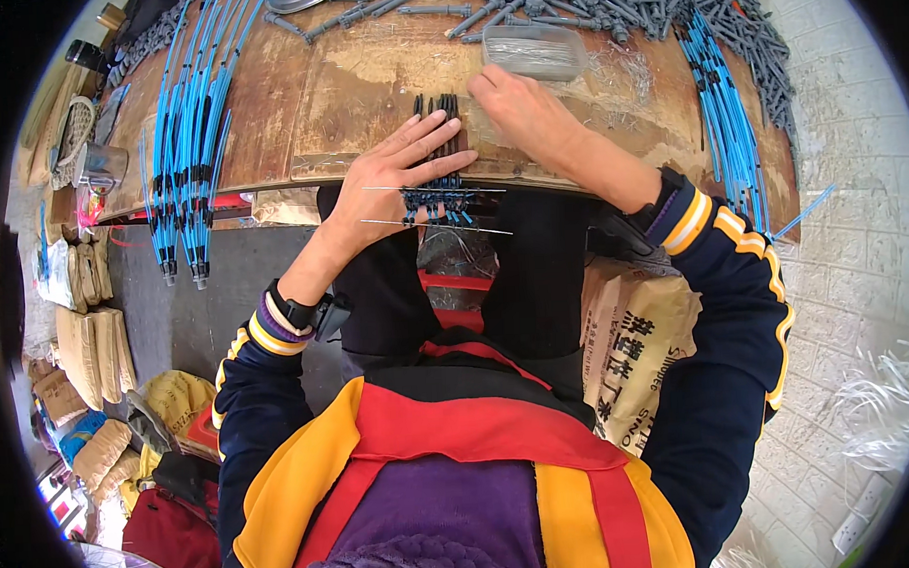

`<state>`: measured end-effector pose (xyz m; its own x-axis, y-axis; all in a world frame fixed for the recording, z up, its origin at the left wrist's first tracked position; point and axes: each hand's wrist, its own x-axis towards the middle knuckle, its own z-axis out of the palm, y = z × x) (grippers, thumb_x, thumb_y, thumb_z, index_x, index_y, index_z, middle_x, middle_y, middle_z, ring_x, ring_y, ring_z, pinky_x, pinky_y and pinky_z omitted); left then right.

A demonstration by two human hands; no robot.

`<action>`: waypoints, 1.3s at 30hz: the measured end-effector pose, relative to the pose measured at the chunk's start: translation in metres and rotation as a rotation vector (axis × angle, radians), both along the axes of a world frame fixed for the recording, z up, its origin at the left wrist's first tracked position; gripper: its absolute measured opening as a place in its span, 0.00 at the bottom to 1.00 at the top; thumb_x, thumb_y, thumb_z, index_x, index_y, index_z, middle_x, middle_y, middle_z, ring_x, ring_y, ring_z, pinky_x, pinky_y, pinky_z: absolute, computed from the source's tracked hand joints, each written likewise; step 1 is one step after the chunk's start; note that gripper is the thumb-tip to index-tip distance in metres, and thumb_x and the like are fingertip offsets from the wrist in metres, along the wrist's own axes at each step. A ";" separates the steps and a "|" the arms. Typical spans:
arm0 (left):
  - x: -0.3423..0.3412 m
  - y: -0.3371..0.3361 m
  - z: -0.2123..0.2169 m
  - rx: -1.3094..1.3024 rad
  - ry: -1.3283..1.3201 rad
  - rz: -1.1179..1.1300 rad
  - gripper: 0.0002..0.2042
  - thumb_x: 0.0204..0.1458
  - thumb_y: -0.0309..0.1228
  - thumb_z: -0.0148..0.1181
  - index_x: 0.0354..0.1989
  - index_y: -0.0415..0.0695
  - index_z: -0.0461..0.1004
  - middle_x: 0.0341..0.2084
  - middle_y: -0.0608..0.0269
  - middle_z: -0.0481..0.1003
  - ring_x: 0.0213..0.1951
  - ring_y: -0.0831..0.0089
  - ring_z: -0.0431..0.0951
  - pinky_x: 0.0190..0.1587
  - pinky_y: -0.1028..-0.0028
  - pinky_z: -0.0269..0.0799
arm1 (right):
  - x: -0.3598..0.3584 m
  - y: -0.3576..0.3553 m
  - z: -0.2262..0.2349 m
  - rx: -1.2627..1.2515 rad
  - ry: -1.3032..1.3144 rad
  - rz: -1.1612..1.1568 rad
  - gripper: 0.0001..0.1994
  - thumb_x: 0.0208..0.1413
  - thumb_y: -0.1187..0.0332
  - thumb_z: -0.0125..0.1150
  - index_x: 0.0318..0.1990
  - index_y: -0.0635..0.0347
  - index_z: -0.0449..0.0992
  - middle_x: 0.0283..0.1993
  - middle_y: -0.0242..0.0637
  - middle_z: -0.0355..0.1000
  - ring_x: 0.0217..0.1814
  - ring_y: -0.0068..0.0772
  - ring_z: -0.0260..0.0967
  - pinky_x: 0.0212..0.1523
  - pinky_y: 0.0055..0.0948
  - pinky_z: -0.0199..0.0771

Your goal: Assembling bundles of blue wires into plastic connectors and trimming the ends with wire cutters.

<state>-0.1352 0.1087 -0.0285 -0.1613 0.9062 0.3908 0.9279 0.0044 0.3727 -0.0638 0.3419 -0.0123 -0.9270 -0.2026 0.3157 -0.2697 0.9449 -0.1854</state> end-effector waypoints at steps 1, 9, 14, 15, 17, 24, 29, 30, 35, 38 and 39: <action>-0.001 0.000 0.000 0.000 0.002 0.003 0.35 0.34 0.35 0.69 0.59 0.58 0.71 0.63 0.61 0.64 0.66 0.59 0.61 0.68 0.60 0.57 | 0.003 0.001 -0.001 -0.003 -0.010 -0.007 0.08 0.54 0.75 0.54 0.41 0.62 0.68 0.37 0.47 0.66 0.37 0.55 0.71 0.35 0.46 0.73; 0.000 -0.001 -0.001 0.023 -0.001 0.004 0.34 0.34 0.34 0.69 0.58 0.58 0.72 0.63 0.61 0.65 0.65 0.59 0.63 0.67 0.59 0.59 | 0.004 -0.004 -0.010 -0.013 -0.013 -0.043 0.07 0.57 0.73 0.54 0.42 0.62 0.69 0.38 0.45 0.67 0.37 0.54 0.71 0.35 0.45 0.72; -0.001 0.001 -0.001 0.040 -0.004 0.003 0.35 0.33 0.34 0.70 0.58 0.59 0.72 0.62 0.62 0.65 0.65 0.59 0.63 0.67 0.59 0.59 | 0.001 -0.003 -0.010 -0.048 0.025 -0.013 0.07 0.57 0.73 0.54 0.43 0.62 0.69 0.38 0.45 0.67 0.37 0.54 0.71 0.35 0.45 0.73; -0.001 0.001 -0.001 0.039 -0.009 0.001 0.35 0.33 0.34 0.70 0.58 0.59 0.72 0.63 0.62 0.65 0.65 0.59 0.63 0.67 0.59 0.59 | -0.001 -0.004 -0.009 -0.048 0.024 -0.017 0.07 0.57 0.73 0.54 0.43 0.62 0.69 0.38 0.45 0.67 0.37 0.54 0.71 0.35 0.45 0.73; 0.000 0.001 -0.001 0.038 -0.015 -0.004 0.35 0.32 0.34 0.70 0.58 0.59 0.72 0.63 0.62 0.65 0.65 0.58 0.63 0.68 0.59 0.59 | -0.011 -0.005 -0.006 -0.001 -0.003 0.006 0.08 0.56 0.74 0.54 0.43 0.62 0.69 0.39 0.45 0.67 0.38 0.54 0.71 0.36 0.45 0.73; 0.001 0.001 -0.001 -0.003 0.038 0.030 0.38 0.33 0.33 0.69 0.61 0.60 0.69 0.64 0.61 0.63 0.65 0.59 0.62 0.68 0.61 0.58 | -0.015 -0.012 -0.005 -0.040 0.015 0.013 0.13 0.49 0.78 0.54 0.45 0.61 0.69 0.39 0.45 0.68 0.40 0.54 0.72 0.37 0.44 0.75; 0.003 0.000 -0.002 0.010 0.055 0.086 0.46 0.28 0.31 0.74 0.65 0.64 0.63 0.64 0.61 0.63 0.64 0.60 0.63 0.68 0.62 0.59 | -0.014 -0.004 -0.002 -0.079 0.001 0.097 0.16 0.49 0.78 0.54 0.48 0.58 0.73 0.39 0.43 0.69 0.40 0.52 0.73 0.38 0.42 0.76; 0.003 0.001 0.000 0.006 0.042 0.076 0.47 0.28 0.31 0.74 0.65 0.65 0.63 0.64 0.61 0.63 0.64 0.59 0.63 0.68 0.62 0.59 | -0.015 -0.002 -0.002 -0.091 0.008 0.109 0.17 0.49 0.78 0.54 0.48 0.57 0.74 0.38 0.43 0.69 0.39 0.51 0.73 0.38 0.41 0.76; 0.005 0.002 0.003 0.014 0.004 0.061 0.43 0.31 0.28 0.70 0.64 0.64 0.64 0.65 0.61 0.62 0.64 0.58 0.63 0.68 0.63 0.59 | -0.023 0.001 -0.004 -0.118 0.027 0.186 0.17 0.49 0.79 0.57 0.49 0.59 0.75 0.37 0.43 0.70 0.38 0.47 0.72 0.37 0.37 0.74; 0.005 0.002 0.004 0.018 0.002 0.063 0.41 0.32 0.25 0.68 0.63 0.63 0.66 0.65 0.61 0.62 0.64 0.58 0.63 0.68 0.64 0.59 | -0.026 0.000 -0.004 -0.110 0.047 0.204 0.16 0.49 0.79 0.57 0.48 0.60 0.75 0.37 0.43 0.69 0.38 0.48 0.72 0.37 0.38 0.75; 0.004 0.002 0.005 0.015 0.009 0.068 0.41 0.32 0.25 0.68 0.63 0.63 0.66 0.65 0.61 0.62 0.64 0.58 0.63 0.68 0.64 0.59 | -0.026 -0.003 -0.004 -0.109 0.047 0.207 0.16 0.49 0.79 0.57 0.48 0.60 0.75 0.37 0.43 0.69 0.38 0.48 0.72 0.37 0.38 0.75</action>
